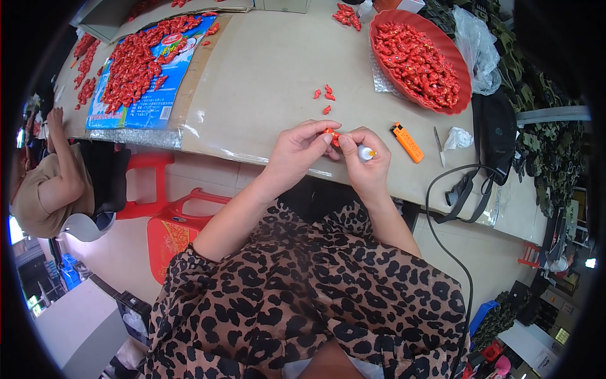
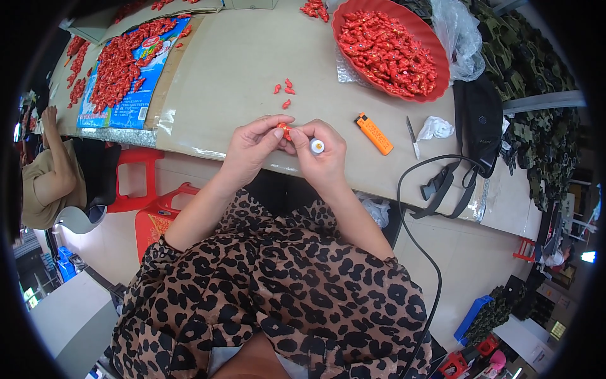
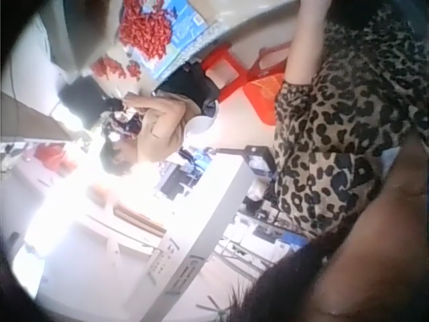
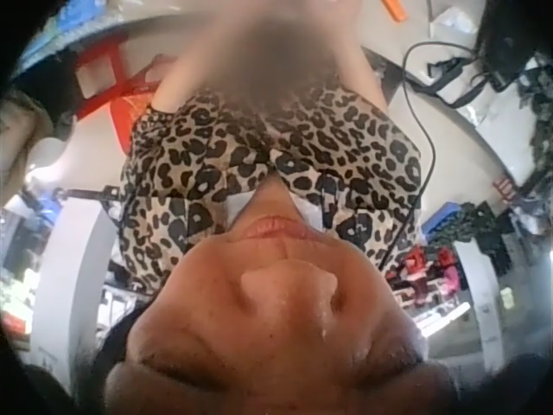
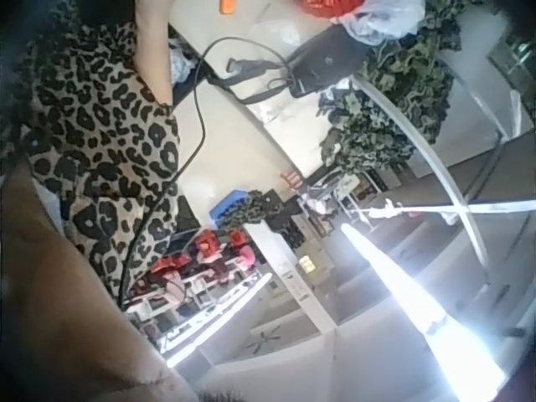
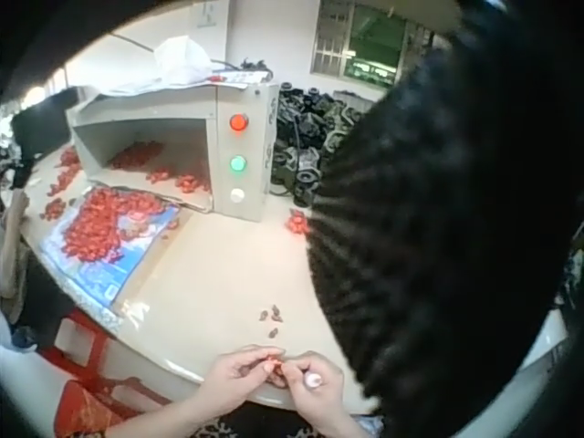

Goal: The person takes heated plastic toy pieces from a heating machine and applies glue to assemble the parts together using a glue bottle.

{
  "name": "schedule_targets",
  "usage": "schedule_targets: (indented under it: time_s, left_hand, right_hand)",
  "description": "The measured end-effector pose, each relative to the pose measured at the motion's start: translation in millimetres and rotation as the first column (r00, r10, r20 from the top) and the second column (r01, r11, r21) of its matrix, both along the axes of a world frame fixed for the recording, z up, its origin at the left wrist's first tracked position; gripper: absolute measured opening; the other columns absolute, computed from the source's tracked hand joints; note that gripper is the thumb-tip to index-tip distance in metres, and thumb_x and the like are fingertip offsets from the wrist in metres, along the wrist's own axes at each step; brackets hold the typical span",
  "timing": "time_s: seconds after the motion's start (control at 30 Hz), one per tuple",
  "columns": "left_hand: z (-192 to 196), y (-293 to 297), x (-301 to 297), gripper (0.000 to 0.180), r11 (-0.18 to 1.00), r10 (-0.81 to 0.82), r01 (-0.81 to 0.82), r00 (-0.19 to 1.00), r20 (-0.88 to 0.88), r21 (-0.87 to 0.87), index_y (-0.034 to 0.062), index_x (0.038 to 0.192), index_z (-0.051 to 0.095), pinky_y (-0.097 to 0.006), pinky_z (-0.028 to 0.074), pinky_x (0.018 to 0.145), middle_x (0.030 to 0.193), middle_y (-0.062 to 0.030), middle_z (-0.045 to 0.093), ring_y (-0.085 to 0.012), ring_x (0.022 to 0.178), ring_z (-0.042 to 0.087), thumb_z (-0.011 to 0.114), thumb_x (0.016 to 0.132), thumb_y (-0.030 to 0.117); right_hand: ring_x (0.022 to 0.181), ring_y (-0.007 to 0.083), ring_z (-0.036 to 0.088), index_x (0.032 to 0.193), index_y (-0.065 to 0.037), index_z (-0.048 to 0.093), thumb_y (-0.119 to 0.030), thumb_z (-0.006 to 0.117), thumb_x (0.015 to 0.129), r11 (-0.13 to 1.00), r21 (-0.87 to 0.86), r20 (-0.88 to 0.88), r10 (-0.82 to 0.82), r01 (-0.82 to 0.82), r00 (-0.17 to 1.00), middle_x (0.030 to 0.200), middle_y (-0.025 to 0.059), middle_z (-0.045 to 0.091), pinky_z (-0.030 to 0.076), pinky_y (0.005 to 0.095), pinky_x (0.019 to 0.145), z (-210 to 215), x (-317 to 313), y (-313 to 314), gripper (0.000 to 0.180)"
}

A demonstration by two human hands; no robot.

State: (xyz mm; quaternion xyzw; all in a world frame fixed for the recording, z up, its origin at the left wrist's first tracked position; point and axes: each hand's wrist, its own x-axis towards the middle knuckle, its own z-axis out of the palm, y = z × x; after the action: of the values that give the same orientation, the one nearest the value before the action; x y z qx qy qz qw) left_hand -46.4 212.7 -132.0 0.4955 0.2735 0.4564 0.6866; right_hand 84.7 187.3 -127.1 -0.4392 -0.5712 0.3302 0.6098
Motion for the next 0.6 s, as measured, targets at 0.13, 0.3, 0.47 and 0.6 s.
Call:
schedule_targets:
  time_s: [0.13, 0.3, 0.47, 0.6]
  left_hand:
    - [-0.9, 1.0, 1.1, 0.020, 1.000, 0.015, -0.015, 1.000, -0.001, -0.003, -0.0029, 0.100, 0.052, -0.022, 0.046, 0.067, 0.088, -0.0065, 0.049, -0.0117, 0.072, 0.055, 0.044, 0.083, 0.002]
    - [1.3, 0.8, 1.9, 0.019, 1.000, 0.024, -0.024, 1.000, 0.003, -0.005, -0.0029, 0.099, 0.053, -0.022, 0.046, 0.067, 0.088, -0.0064, 0.049, -0.0118, 0.072, 0.055, 0.044, 0.083, 0.002]
    - [2.0, 3.7, 2.2, 0.019, 0.999, 0.028, -0.028, 1.000, 0.007, -0.020, -0.0026, 0.099, 0.053, -0.022, 0.045, 0.067, 0.088, -0.0060, 0.049, -0.0116, 0.071, 0.055, 0.044, 0.083, 0.002]
    - [2.5, 6.2, -1.0, 0.022, 1.000, 0.005, -0.005, 1.000, 0.011, -0.009, -0.0035, 0.102, 0.052, -0.022, 0.044, 0.065, 0.084, -0.0064, 0.053, -0.0119, 0.069, 0.053, 0.047, 0.081, 0.002]
  right_hand:
    - [0.056, 0.0078, 0.052, 0.070, 0.002, 0.053, -0.003, 0.056, 0.077, 1.000, -0.008, -0.009, 0.001, -0.001, 1.000, 0.064, 0.0045, 0.054, 0.042, 0.0191, 0.050, 0.0, 0.0, 0.7, 0.010]
    - [0.056, 0.0079, 0.052, 0.070, 0.002, 0.053, -0.003, 0.056, 0.077, 1.000, 0.002, -0.014, 0.008, -0.008, 1.000, 0.064, 0.0044, 0.053, 0.042, 0.0191, 0.050, -1.8, 0.9, 2.0, 0.010]
    - [0.055, 0.0081, 0.050, 0.070, 0.002, 0.053, -0.004, 0.056, 0.077, 1.000, 0.004, -0.004, 0.005, -0.005, 1.000, 0.063, 0.0042, 0.053, 0.040, 0.0198, 0.050, -3.1, 2.5, 5.5, 0.009]
    - [0.056, 0.0091, 0.047, 0.070, 0.001, 0.054, -0.005, 0.058, 0.076, 0.999, 0.030, 0.053, -0.015, 0.014, 0.998, 0.063, 0.0046, 0.052, 0.037, 0.0211, 0.050, -5.7, 5.5, 7.6, 0.009]
